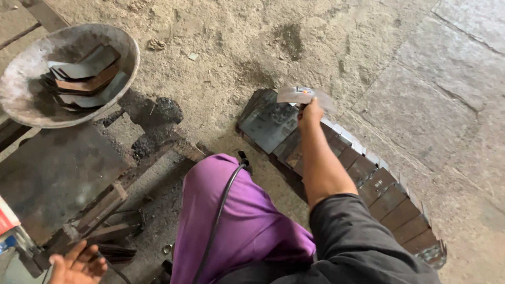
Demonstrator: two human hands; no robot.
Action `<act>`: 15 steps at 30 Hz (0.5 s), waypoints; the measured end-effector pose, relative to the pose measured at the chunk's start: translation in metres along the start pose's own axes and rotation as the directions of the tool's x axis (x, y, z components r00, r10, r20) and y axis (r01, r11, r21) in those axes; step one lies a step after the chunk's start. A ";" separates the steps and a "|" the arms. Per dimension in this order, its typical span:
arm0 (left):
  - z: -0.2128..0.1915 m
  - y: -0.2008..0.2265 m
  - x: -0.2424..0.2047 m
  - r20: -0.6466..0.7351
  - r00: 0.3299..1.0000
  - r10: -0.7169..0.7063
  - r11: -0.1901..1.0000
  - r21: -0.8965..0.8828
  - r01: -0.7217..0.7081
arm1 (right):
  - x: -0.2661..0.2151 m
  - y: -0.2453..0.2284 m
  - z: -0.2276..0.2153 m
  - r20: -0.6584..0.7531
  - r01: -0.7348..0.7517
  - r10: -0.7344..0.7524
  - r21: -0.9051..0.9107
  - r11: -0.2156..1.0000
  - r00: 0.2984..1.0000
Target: The person welds a metal sheet using a welding torch, creating bright sparks and smoke. They periodically stop to reposition the metal sheet and pick up additional pieces from a nearby bucket.
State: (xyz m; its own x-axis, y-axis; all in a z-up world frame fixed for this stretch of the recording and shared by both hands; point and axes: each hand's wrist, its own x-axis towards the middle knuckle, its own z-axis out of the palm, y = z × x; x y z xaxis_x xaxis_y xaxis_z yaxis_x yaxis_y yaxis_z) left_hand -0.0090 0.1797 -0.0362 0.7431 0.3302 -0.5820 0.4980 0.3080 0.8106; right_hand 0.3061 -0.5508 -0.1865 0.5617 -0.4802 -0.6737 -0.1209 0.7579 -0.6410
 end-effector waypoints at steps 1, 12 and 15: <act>0.000 0.000 -0.002 0.047 0.999 0.000 0.998 -0.058 0.002 | -0.001 0.011 0.001 0.030 -0.051 0.049 0.063 0.997 0.998; 0.090 0.023 -0.047 0.665 0.728 0.166 0.731 -0.578 0.361 | -0.029 0.163 -0.018 0.399 -0.573 0.578 -0.146 0.806 0.711; 0.090 0.025 -0.044 0.735 0.645 0.209 0.724 -0.560 0.403 | -0.014 0.155 -0.009 0.387 -0.495 0.541 -0.220 0.841 0.747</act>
State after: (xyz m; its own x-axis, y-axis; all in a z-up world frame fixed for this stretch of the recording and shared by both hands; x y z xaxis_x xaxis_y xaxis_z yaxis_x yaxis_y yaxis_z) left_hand 0.0107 0.0929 0.0158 0.9119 -0.3786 -0.1582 0.4101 0.8554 0.3165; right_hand 0.2722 -0.4310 -0.2800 0.6707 0.2224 -0.7076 -0.5598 0.7776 -0.2862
